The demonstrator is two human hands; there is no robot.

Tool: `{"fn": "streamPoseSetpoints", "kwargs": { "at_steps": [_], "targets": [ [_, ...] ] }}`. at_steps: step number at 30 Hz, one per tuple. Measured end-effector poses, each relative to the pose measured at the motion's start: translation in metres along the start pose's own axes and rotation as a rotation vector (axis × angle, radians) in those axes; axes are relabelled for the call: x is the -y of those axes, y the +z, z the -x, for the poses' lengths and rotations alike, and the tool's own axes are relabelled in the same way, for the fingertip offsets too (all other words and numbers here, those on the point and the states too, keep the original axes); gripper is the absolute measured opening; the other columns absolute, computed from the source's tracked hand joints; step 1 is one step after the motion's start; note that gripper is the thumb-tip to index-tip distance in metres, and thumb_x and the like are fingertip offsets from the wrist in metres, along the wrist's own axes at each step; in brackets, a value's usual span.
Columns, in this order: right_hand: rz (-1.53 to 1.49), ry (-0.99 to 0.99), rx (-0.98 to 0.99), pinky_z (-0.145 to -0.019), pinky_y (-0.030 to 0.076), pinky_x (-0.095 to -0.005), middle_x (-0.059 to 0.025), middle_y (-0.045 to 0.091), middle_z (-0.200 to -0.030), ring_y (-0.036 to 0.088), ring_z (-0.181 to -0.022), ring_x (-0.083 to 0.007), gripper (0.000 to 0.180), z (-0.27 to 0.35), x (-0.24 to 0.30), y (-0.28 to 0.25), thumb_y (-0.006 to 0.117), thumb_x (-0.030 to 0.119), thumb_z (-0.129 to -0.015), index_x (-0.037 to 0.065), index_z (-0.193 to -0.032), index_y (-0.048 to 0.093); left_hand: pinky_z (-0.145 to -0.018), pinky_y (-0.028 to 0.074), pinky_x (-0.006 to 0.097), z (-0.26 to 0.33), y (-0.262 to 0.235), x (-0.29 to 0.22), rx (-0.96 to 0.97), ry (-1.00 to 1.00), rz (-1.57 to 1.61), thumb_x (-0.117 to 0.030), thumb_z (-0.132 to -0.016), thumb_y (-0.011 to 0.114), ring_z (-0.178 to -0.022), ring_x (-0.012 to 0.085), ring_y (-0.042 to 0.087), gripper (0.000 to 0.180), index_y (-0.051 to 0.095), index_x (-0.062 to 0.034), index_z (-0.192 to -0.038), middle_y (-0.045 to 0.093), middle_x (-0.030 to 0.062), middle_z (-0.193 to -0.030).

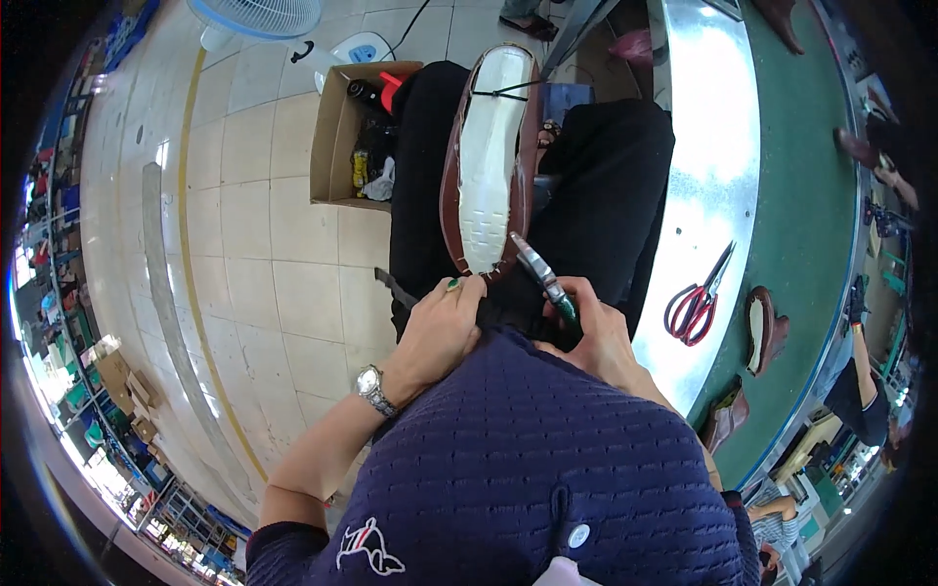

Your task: Finishing and refining the bottom and edges of a leather shoe using hand tools.

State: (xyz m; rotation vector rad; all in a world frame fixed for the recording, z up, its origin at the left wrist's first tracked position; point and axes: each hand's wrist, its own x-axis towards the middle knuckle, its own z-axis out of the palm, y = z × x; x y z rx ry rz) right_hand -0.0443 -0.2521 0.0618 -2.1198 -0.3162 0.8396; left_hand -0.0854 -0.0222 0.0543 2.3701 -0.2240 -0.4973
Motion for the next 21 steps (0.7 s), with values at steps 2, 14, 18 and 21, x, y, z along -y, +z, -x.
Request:
{"fn": "streamPoseSetpoints", "kwargs": {
  "at_steps": [2,14,18,21],
  "targets": [
    [-0.009,-0.015,0.098,-0.086,0.053,-0.0415,-0.0183,0.065,-0.102,0.066,-0.094,-0.0381,0.069,-0.002,-0.003,0.000,0.081,0.030,-0.074,0.010,-0.126,0.041,-0.078,0.051,0.041,0.004,0.008,0.004,-0.023,0.020,-0.030,-0.001,-0.076,0.060,-0.096,0.0350,0.057,0.030,0.049,0.0003,-0.104,0.057,0.0191,-0.105],
    [-0.251,-0.029,0.248,-0.083,0.053,-0.0367,-0.0116,0.066,-0.091,0.067,-0.087,-0.0261,0.054,-0.010,-0.008,-0.009,0.076,0.033,-0.080,0.006,-0.117,0.048,-0.066,0.054,0.034,0.005,0.019,0.008,-0.221,0.139,-0.266,-0.002,-0.080,0.055,-0.087,0.0240,0.061,0.020,0.054,-0.0026,-0.099,0.051,0.0111,-0.102],
    [-0.526,0.024,0.202,-0.086,0.051,-0.0317,-0.0085,0.066,-0.092,0.063,-0.089,-0.0157,0.038,-0.019,-0.025,-0.003,0.073,0.013,-0.083,0.004,-0.111,0.049,-0.061,0.053,0.033,0.009,0.022,0.017,-0.319,0.164,-0.165,0.000,-0.080,0.056,-0.079,0.0242,0.065,0.019,0.054,-0.0033,-0.098,0.053,0.0099,-0.101],
    [-0.526,-0.009,0.209,-0.088,0.052,-0.0356,-0.0111,0.069,-0.094,0.068,-0.088,-0.0229,0.032,-0.025,-0.021,0.003,0.070,0.014,-0.086,0.005,-0.110,0.051,-0.061,0.053,0.033,0.010,0.025,0.014,-0.336,0.165,-0.121,0.001,-0.079,0.056,-0.076,0.0257,0.065,0.018,0.055,-0.0037,-0.097,0.055,0.0097,-0.098]
  ]
}}
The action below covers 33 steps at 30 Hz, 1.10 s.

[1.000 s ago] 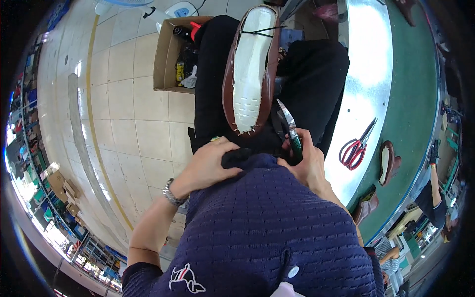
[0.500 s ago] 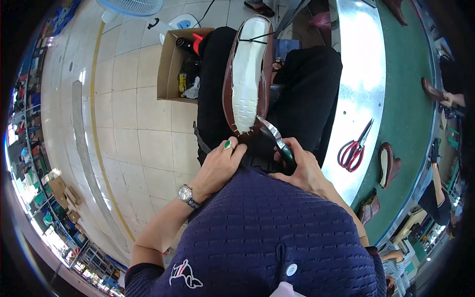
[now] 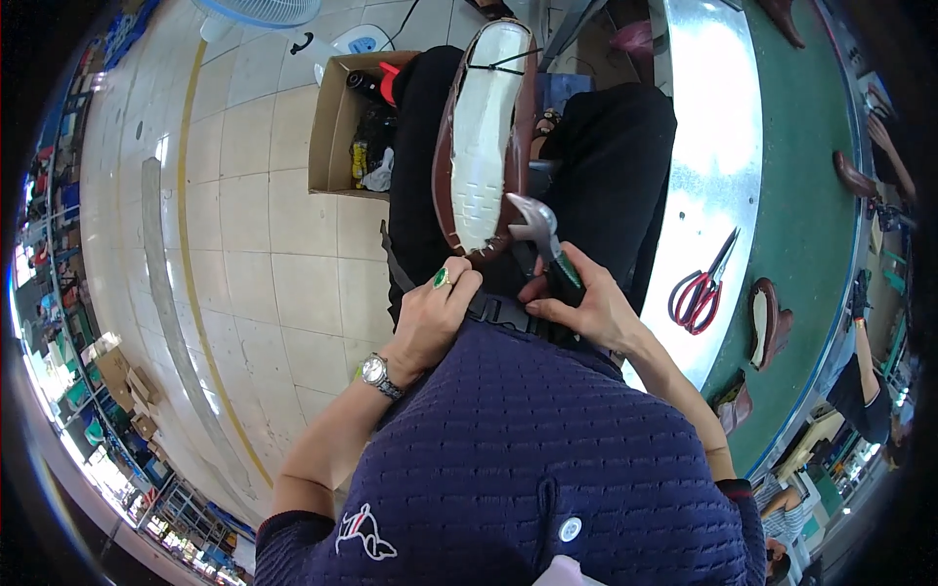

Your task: Finishing and refining the bottom and edges of a leather shoe using hand tools.

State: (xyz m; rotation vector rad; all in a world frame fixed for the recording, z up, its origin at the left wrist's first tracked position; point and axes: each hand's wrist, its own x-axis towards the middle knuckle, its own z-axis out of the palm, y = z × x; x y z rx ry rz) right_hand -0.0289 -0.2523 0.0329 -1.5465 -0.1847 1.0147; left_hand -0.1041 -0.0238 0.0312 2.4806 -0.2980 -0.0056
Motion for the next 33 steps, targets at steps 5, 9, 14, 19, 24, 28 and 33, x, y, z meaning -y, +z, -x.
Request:
{"fn": "streamPoseSetpoints", "kwargs": {
  "at_steps": [5,9,14,19,24,28,33],
  "targets": [
    [0.151,-0.090,0.098,-0.085,0.053,-0.0341,-0.0097,0.068,-0.093,0.068,-0.091,-0.0219,0.026,-0.006,0.010,0.011,0.068,0.007,-0.087,0.005,-0.108,0.053,-0.057,0.052,0.032,0.005,0.000,-0.005,-0.043,0.070,0.026,0.002,-0.072,0.062,-0.074,0.0246,0.064,0.020,0.057,-0.0045,-0.090,0.058,0.0089,-0.094],
    [0.313,-0.081,0.053,-0.080,0.053,-0.0326,-0.0084,0.067,-0.090,0.068,-0.086,-0.0201,0.024,-0.007,0.024,0.018,0.067,0.006,-0.087,0.006,-0.107,0.055,-0.057,0.052,0.033,0.008,-0.002,-0.003,-0.017,0.084,0.029,0.001,-0.072,0.062,-0.074,0.0242,0.064,0.019,0.057,-0.0043,-0.089,0.059,0.0095,-0.094],
    [0.692,-0.366,-0.286,-0.071,0.052,-0.0365,-0.0139,0.065,-0.090,0.066,-0.080,-0.0298,0.033,-0.009,0.016,0.016,0.067,0.003,-0.080,0.009,-0.110,0.055,-0.067,0.053,0.035,0.009,-0.004,-0.004,0.106,-0.022,0.062,0.001,-0.077,0.060,-0.081,0.0251,0.064,0.024,0.053,-0.0047,-0.099,0.056,0.0094,-0.095],
    [0.776,-0.520,-0.361,-0.070,0.052,-0.0367,-0.0118,0.063,-0.090,0.065,-0.080,-0.0308,0.036,-0.021,0.017,-0.002,0.067,0.000,-0.076,0.009,-0.109,0.056,-0.078,0.051,0.035,-0.003,-0.020,0.007,0.365,-0.218,0.452,-0.002,-0.072,0.071,-0.089,0.0223,0.063,0.044,0.054,-0.0039,-0.112,0.059,0.0116,-0.103],
    [0.725,-0.454,-0.314,-0.070,0.052,-0.0372,-0.0113,0.065,-0.090,0.065,-0.078,-0.0295,0.036,-0.026,0.007,0.001,0.068,0.004,-0.080,0.010,-0.113,0.054,-0.077,0.048,0.027,-0.009,-0.021,0.037,0.623,-0.525,1.040,-0.010,-0.082,0.074,-0.087,0.0105,0.058,0.041,0.058,0.0008,-0.118,0.063,0.0062,-0.102],
    [0.686,-0.251,-0.241,-0.068,0.052,-0.0345,-0.0103,0.065,-0.082,0.067,-0.072,-0.0256,0.029,-0.013,0.009,-0.004,0.067,0.009,-0.087,0.008,-0.112,0.053,-0.072,0.045,0.021,-0.008,-0.006,0.039,0.567,-0.770,0.966,-0.016,-0.089,0.068,-0.077,0.0061,0.054,0.027,0.065,0.0039,-0.108,0.063,0.0009,-0.085],
    [0.459,-0.067,-0.133,-0.074,0.054,-0.0336,-0.0096,0.068,-0.080,0.070,-0.075,-0.0231,0.034,0.014,0.003,-0.021,0.071,0.017,-0.083,0.004,-0.109,0.053,-0.067,0.045,0.021,-0.004,-0.008,0.047,0.503,-0.838,0.867,-0.022,-0.093,0.065,-0.073,0.0045,0.053,0.027,0.065,0.0023,-0.104,0.063,-0.0007,-0.085]
  ]
}}
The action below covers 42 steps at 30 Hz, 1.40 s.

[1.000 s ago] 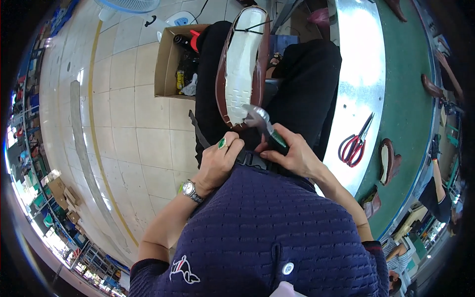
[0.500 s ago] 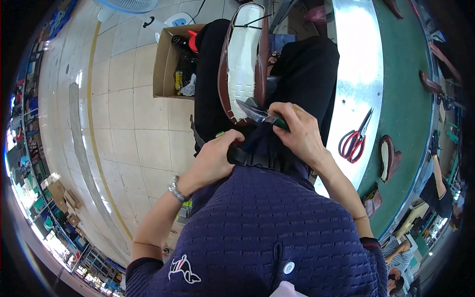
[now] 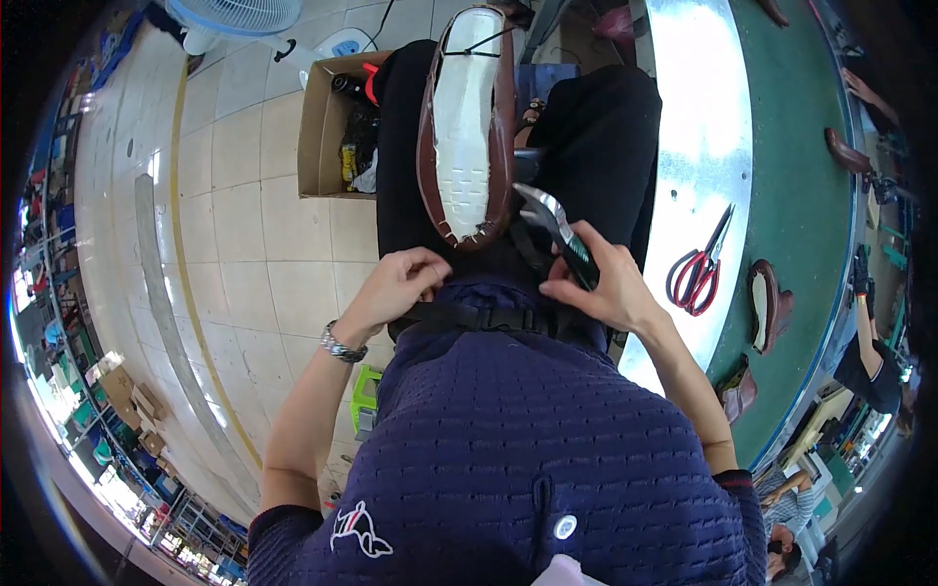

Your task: Finishing and refining the bottom and edges of a leather shoe using hand tools.

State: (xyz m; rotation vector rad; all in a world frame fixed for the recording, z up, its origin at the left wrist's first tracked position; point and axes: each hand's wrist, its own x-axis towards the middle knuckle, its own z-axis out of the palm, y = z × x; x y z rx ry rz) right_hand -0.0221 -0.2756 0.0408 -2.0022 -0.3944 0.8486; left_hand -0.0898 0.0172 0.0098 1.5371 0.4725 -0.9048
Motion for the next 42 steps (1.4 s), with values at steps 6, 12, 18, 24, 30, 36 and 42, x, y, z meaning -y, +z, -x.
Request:
{"fn": "streamPoseSetpoints", "kwargs": {
  "at_steps": [6,12,18,24,30,36,42],
  "targets": [
    [-0.111,0.280,0.064,-0.083,0.052,-0.0340,-0.0103,0.068,-0.090,0.068,-0.086,-0.0222,0.039,0.040,-0.012,-0.017,0.072,0.021,-0.076,0.005,-0.105,0.053,-0.065,0.044,0.019,0.017,-0.010,0.007,0.103,-0.027,-0.107,-0.023,-0.094,0.066,-0.072,0.0024,0.052,0.021,0.066,-0.0030,-0.097,0.060,-0.0042,-0.081],
    [-0.116,0.269,0.025,-0.086,0.051,-0.0388,-0.0110,0.066,-0.089,0.067,-0.089,-0.0251,0.038,0.051,-0.031,-0.005,0.075,0.018,-0.080,0.007,-0.109,0.053,-0.070,0.045,0.023,-0.008,-0.017,0.024,-0.050,-0.183,0.456,-0.019,-0.096,0.060,-0.081,0.0027,0.054,0.015,0.062,-0.0065,-0.104,0.062,-0.0035,-0.097],
    [0.027,0.364,-0.360,-0.078,0.051,-0.0372,-0.0152,0.068,-0.094,0.067,-0.087,-0.0268,0.034,0.031,-0.067,-0.019,0.070,0.006,-0.084,0.001,-0.112,0.052,-0.065,0.042,0.021,-0.027,0.003,0.012,-0.028,0.165,0.220,-0.020,-0.094,0.064,-0.080,0.0015,0.053,0.018,0.064,-0.0029,-0.100,0.063,-0.0020,-0.088],
    [-0.235,0.438,-0.075,-0.064,0.046,-0.0276,-0.0031,0.056,-0.076,0.057,-0.068,-0.0131,0.033,0.042,-0.058,-0.023,0.078,0.017,-0.079,0.005,-0.098,0.054,-0.067,0.040,0.018,0.011,-0.038,0.023,0.206,-0.161,0.004,-0.020,-0.090,0.070,-0.078,0.0007,0.052,0.019,0.068,-0.0038,-0.099,0.063,-0.0043,-0.083],
    [-0.433,0.481,0.050,-0.071,0.046,-0.0278,-0.0031,0.059,-0.082,0.059,-0.076,-0.0140,0.047,0.054,-0.057,-0.022,0.083,0.015,-0.070,0.006,-0.106,0.054,-0.070,0.043,0.020,0.010,-0.030,0.038,0.150,-0.148,0.348,-0.018,-0.094,0.065,-0.077,0.0024,0.054,0.011,0.062,-0.0082,-0.098,0.060,-0.0057,-0.081],
    [-0.366,0.501,0.055,-0.072,0.048,-0.0289,-0.0044,0.061,-0.084,0.060,-0.076,-0.0134,0.044,0.045,-0.062,-0.025,0.079,0.005,-0.072,0.006,-0.108,0.053,-0.064,0.041,0.022,-0.003,-0.031,0.072,-0.249,-0.079,0.711,-0.014,-0.095,0.058,-0.070,0.0061,0.050,0.003,0.055,-0.0127,-0.094,0.055,-0.0045,-0.078],
    [-0.062,0.480,0.024,-0.076,0.050,-0.0317,-0.0057,0.061,-0.085,0.061,-0.079,-0.0141,0.038,0.045,-0.086,-0.044,0.071,-0.004,-0.079,0.001,-0.112,0.053,-0.069,0.049,0.032,-0.025,-0.035,0.044,-0.289,0.349,-0.294,-0.011,-0.092,0.058,-0.071,0.0182,0.061,0.010,0.058,-0.0027,-0.097,0.063,0.0092,-0.081]
  ]
}}
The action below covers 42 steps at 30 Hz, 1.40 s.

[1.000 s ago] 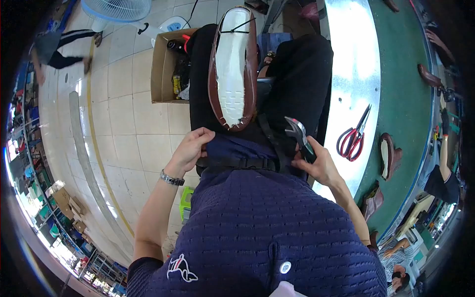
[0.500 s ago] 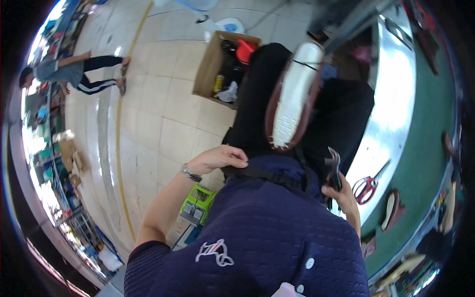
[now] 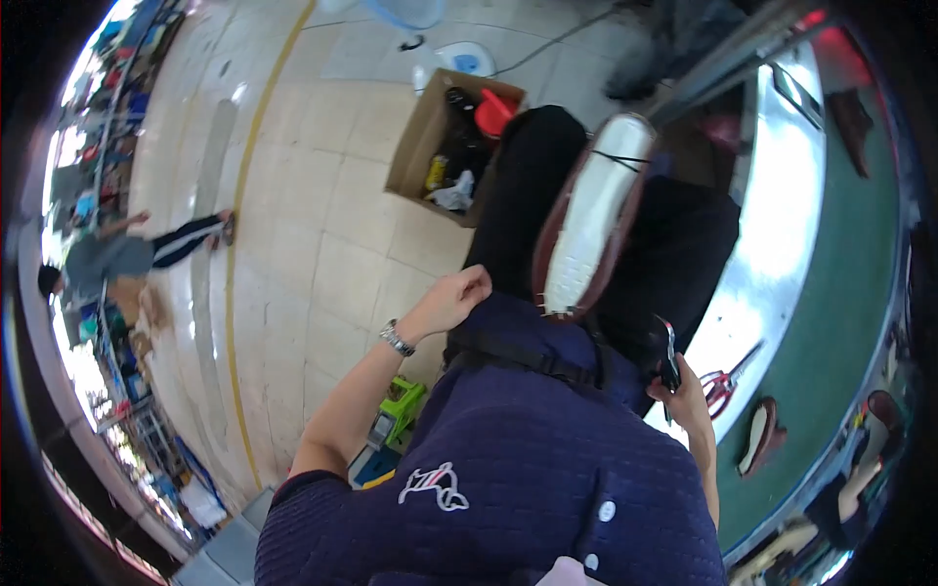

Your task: Finishing and refining the bottom and edges of a leather shoe using hand tools.

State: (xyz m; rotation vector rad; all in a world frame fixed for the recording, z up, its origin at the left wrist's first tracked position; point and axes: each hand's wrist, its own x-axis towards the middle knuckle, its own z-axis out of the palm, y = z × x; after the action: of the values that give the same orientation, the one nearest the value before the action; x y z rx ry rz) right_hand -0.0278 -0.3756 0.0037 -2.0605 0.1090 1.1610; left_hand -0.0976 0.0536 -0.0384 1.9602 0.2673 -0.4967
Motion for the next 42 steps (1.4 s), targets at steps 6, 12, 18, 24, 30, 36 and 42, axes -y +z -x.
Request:
{"fn": "streamPoseSetpoints", "kwargs": {
  "at_steps": [6,12,18,24,30,36,42],
  "targets": [
    [0.033,0.109,-0.010,-0.077,0.050,-0.0325,-0.0113,0.068,-0.084,0.065,-0.078,-0.0192,0.035,0.011,0.010,-0.011,0.068,0.014,-0.087,0.000,-0.116,0.054,-0.073,0.051,0.029,-0.044,-0.054,-0.056,-0.191,0.056,-0.104,-0.016,-0.091,0.063,-0.076,0.0149,0.063,0.016,0.064,-0.0026,-0.101,0.067,0.0067,-0.087],
    [-0.187,-0.114,-0.148,-0.071,0.051,-0.0303,-0.0113,0.069,-0.085,0.065,-0.070,-0.0152,0.053,0.009,0.099,-0.031,0.049,0.018,-0.099,0.003,-0.146,0.029,-0.085,0.049,0.030,-0.150,-0.051,-0.122,-0.173,0.349,0.251,-0.021,-0.093,0.064,-0.101,0.0125,0.059,0.034,0.059,-0.0032,-0.122,0.064,0.0062,-0.113],
    [-0.511,-0.271,0.075,-0.076,0.053,-0.0304,-0.0142,0.066,-0.112,0.067,-0.091,-0.0190,0.065,-0.023,0.189,-0.036,0.050,0.014,-0.099,0.008,-0.154,0.017,-0.100,0.038,0.024,-0.195,-0.017,-0.155,0.158,0.196,0.665,-0.017,-0.096,0.055,-0.114,0.0109,0.053,0.042,0.051,-0.0041,-0.136,0.057,0.0032,-0.127],
    [-0.665,-0.127,0.255,-0.081,0.051,-0.0284,-0.0193,0.063,-0.120,0.065,-0.100,-0.0233,0.064,-0.055,0.241,-0.033,0.047,0.017,-0.102,0.009,-0.155,0.012,-0.098,0.038,0.025,-0.193,-0.021,-0.152,0.180,0.168,0.725,-0.017,-0.098,0.045,-0.112,0.0117,0.053,0.037,0.054,-0.0046,-0.132,0.058,0.0042,-0.124],
    [-0.538,-0.045,0.219,-0.081,0.051,-0.0307,-0.0152,0.066,-0.112,0.065,-0.094,-0.0192,0.064,-0.065,0.268,-0.037,0.050,0.020,-0.102,0.011,-0.154,0.015,-0.097,0.038,0.027,-0.190,-0.018,-0.147,0.060,0.265,0.649,-0.021,-0.099,0.045,-0.111,0.0172,0.052,0.035,0.054,-0.0004,-0.126,0.057,0.0100,-0.119],
    [-0.369,-0.073,0.208,-0.066,0.054,-0.0317,-0.0056,0.057,-0.085,0.060,-0.074,-0.0142,0.060,-0.070,0.271,-0.036,0.049,0.011,-0.101,0.008,-0.153,0.018,-0.096,0.039,0.027,-0.187,-0.022,-0.148,0.075,0.235,0.718,-0.017,-0.098,0.047,-0.109,0.0153,0.054,0.034,0.055,-0.0003,-0.127,0.058,0.0098,-0.120],
    [-0.106,-0.251,0.012,-0.060,0.051,-0.0302,-0.0079,0.057,-0.075,0.058,-0.062,-0.0145,0.057,-0.072,0.255,-0.018,0.047,0.008,-0.101,0.007,-0.151,0.020,-0.096,0.040,0.026,-0.192,-0.020,-0.144,0.030,0.276,0.705,-0.011,-0.096,0.051,-0.108,0.0128,0.056,0.032,0.059,-0.0011,-0.126,0.062,0.0063,-0.119]
  ]
}}
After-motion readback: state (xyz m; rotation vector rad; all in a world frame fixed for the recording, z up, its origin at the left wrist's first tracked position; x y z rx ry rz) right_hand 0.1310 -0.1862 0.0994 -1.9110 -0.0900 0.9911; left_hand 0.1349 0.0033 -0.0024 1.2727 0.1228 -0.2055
